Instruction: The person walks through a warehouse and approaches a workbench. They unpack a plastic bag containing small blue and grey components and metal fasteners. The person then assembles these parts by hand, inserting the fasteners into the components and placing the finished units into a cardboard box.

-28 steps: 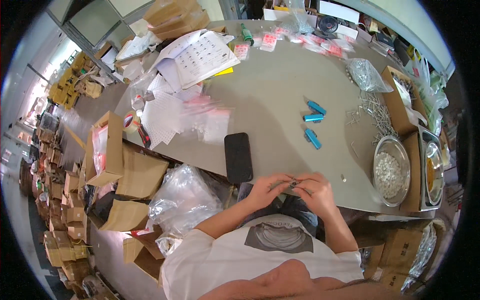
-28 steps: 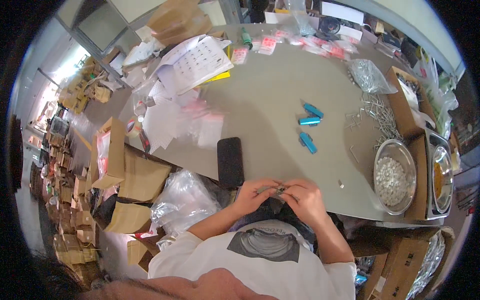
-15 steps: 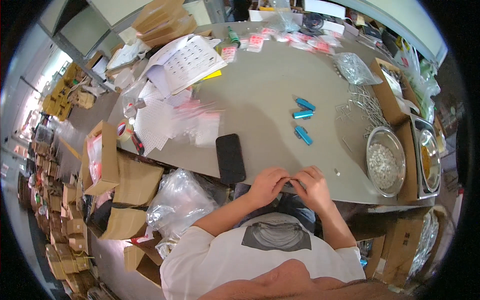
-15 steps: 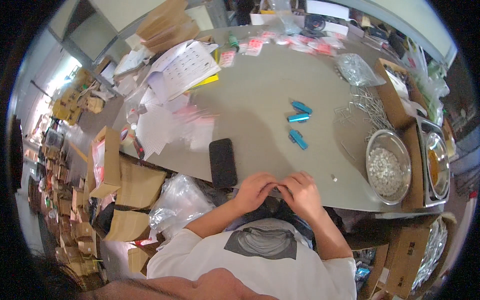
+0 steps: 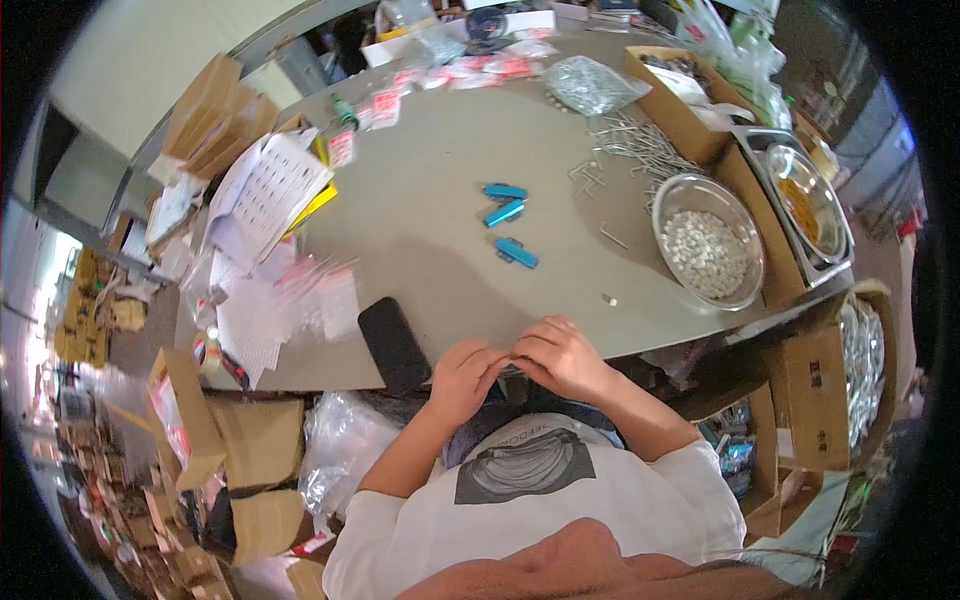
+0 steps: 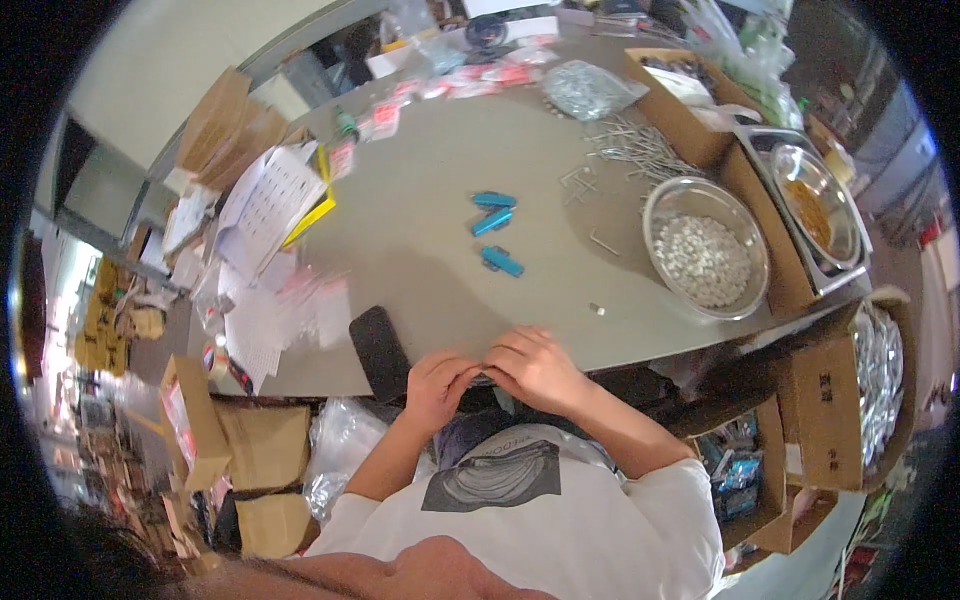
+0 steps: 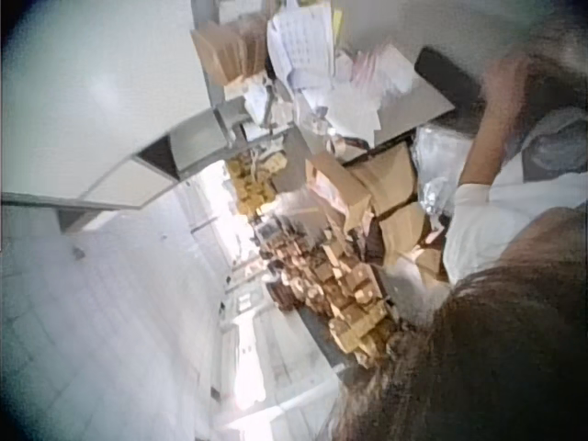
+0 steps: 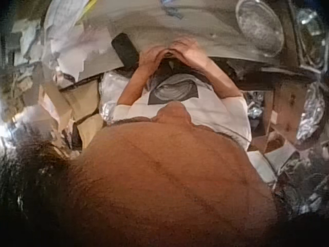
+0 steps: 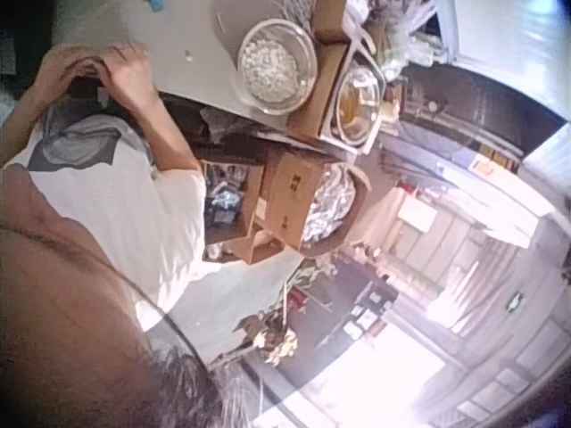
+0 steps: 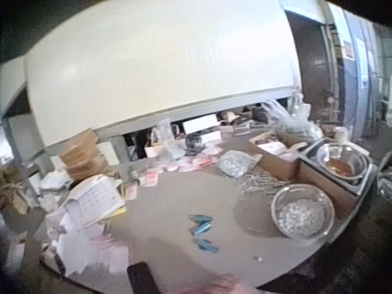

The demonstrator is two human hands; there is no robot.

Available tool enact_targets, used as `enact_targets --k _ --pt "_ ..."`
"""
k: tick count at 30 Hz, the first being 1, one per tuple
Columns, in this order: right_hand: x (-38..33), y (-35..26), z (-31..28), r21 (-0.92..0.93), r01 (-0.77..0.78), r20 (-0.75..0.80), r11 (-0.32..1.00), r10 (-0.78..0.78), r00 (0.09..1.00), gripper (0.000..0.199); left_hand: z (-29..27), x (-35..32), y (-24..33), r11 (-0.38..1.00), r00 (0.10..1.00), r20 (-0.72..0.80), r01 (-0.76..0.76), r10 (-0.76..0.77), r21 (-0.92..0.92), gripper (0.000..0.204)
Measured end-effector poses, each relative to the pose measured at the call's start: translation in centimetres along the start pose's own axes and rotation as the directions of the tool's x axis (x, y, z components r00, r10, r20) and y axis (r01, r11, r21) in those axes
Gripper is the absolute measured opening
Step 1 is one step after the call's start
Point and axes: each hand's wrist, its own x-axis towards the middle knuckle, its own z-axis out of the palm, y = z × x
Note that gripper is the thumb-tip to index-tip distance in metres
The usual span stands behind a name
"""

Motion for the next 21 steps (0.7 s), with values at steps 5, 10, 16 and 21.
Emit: enact_targets --k 5,10,16,21 --pt "-0.6 0.4 0.2 -0.008 0.042 -0.001 0.999 -0.042 0.999 0.018 0.0 0.8 1.1 1.000 1.000 0.025 -0.006 0.005 0.018 0.011" --pt "-1.4 0.2 -0.5 0.008 0.073 -0.021 0.997 -0.072 0.997 0.022 0.0 0.9 2.0 0.998 0.999 0.036 0.040 -0.038 -0.055 0.008" --pt "-4.0 0.3 -3.5 -0.063 -0.040 -0.054 0.997 0.036 0.998 0.021 0.5 0.8 1.9 0.966 0.989 -0.024 0.135 -0.144 -0.221 0.008" --pt "-7.3 0.5 -6.3 0.061 -0.237 -0.085 0.970 0.242 0.967 0.020 3.6 2.4 2.9 0.914 0.973 0.150 0.216 -0.173 -0.343 0.008"
